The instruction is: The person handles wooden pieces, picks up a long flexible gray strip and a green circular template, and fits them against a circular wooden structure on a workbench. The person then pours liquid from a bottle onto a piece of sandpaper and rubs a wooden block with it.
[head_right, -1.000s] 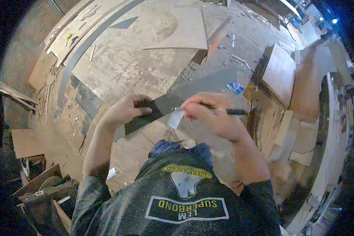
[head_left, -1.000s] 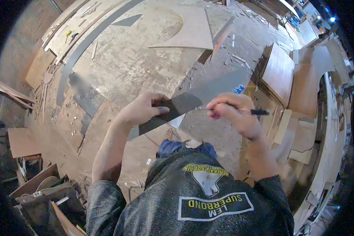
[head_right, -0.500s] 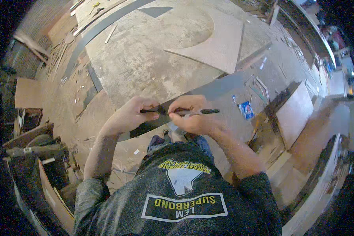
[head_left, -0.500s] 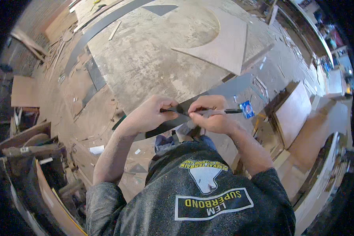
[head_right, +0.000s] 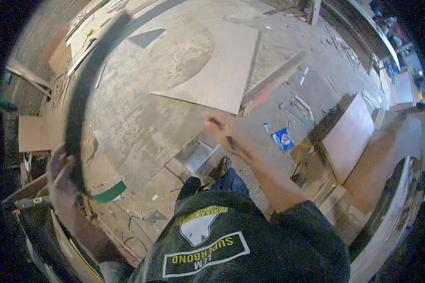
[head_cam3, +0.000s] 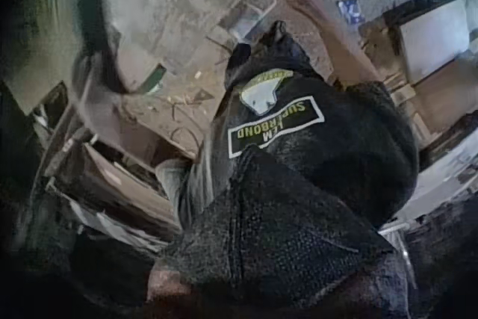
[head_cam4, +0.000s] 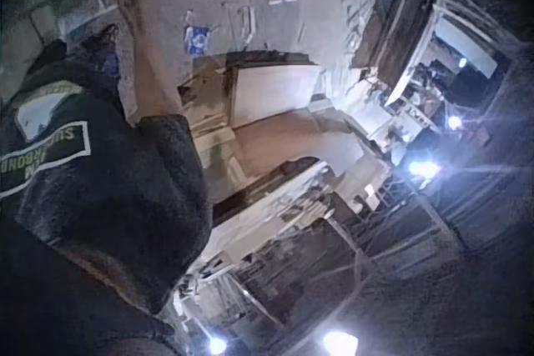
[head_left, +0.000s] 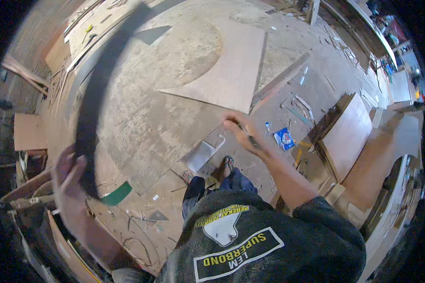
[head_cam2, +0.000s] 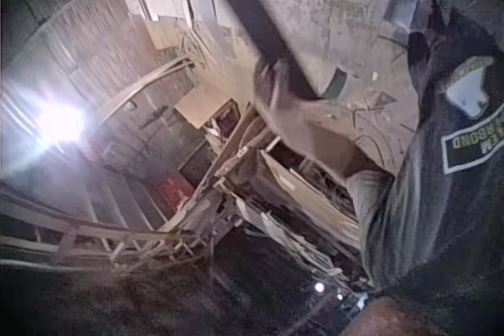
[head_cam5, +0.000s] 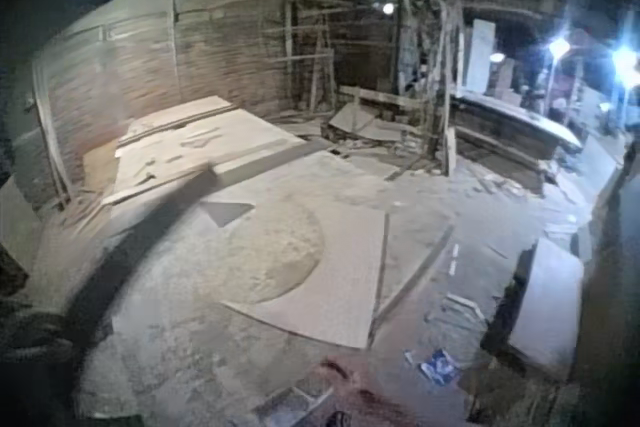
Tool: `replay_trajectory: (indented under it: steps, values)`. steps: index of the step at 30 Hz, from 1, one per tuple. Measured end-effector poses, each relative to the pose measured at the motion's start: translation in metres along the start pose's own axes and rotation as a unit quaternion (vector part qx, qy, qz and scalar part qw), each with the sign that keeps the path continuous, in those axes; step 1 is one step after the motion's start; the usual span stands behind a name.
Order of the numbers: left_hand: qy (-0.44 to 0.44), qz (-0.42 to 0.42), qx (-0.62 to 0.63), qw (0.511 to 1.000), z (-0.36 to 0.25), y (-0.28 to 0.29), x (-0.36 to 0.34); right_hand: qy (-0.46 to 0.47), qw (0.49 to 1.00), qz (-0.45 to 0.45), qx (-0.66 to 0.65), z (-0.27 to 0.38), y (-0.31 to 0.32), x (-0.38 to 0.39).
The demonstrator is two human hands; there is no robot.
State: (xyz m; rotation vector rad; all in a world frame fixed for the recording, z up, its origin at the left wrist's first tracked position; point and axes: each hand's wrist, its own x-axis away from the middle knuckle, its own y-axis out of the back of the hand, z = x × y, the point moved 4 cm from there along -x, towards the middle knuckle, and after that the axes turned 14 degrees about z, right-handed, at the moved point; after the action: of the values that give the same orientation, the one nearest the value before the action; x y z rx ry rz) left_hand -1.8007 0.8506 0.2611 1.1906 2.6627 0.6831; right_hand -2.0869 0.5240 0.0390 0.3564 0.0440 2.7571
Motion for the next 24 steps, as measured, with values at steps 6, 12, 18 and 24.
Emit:
replay_trajectory:
  steps: [6, 12, 18, 24]
  values:
    - [-0.081, -0.029, 0.127, 0.988, -0.022, 0.11, 0.054, -0.113, 0.905, -0.2, 0.357, -0.083, 0.063, -0.014]
    - [-0.065, -0.255, 0.18, 0.948, -0.02, 0.131, 0.102, -0.07, 0.925, -0.247, 0.278, -0.106, 0.06, -0.027]
    - [-0.18, -0.117, 0.294, 0.931, 0.011, 0.139, 0.124, -0.047, 0.934, -0.256, 0.244, -0.085, 0.049, -0.039]
    - [-0.202, -0.071, 0.367, 0.905, 0.001, 0.129, 0.118, 0.006, 0.849, -0.341, 0.405, -0.124, 0.068, -0.062]
